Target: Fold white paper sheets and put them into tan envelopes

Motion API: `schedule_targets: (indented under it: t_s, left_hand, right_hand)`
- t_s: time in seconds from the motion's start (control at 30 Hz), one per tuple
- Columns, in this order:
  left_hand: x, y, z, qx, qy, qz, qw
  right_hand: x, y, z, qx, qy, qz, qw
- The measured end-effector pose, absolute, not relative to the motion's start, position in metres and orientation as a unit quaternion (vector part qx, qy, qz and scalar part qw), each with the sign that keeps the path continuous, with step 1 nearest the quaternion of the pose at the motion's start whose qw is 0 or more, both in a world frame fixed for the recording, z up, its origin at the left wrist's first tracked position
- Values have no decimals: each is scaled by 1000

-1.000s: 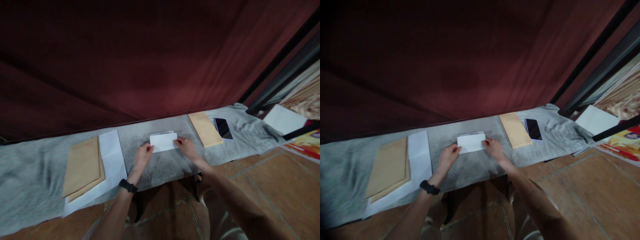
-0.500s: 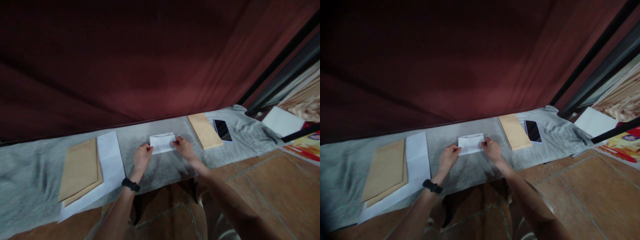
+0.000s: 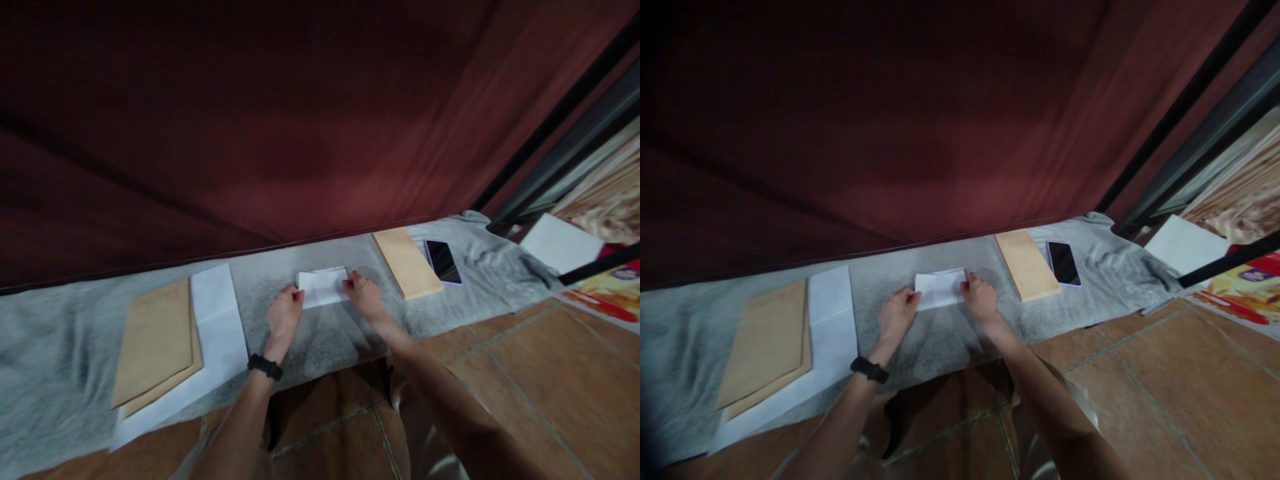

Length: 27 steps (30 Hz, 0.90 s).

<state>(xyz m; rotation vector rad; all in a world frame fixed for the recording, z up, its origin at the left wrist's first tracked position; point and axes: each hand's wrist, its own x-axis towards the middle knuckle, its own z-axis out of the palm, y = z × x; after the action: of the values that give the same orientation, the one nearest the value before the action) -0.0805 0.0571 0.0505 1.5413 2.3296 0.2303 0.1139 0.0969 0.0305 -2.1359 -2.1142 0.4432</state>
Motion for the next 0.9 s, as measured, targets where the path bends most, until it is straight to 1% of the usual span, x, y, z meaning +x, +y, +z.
schedule_targets:
  t_s: [0.27, 0.67, 0.9]
  left_hand:
    - [-78, 58, 52, 539, 822, 87, 164]
    - [-77, 60, 46, 533, 828, 96, 145]
    - [-76, 60, 43, 531, 831, 99, 137]
  right_hand:
    - [110, 97, 23, -697, -707, 99, 75]
    - [107, 98, 21, -698, -706, 85, 76]
    - [104, 98, 22, -703, -704, 77, 64]
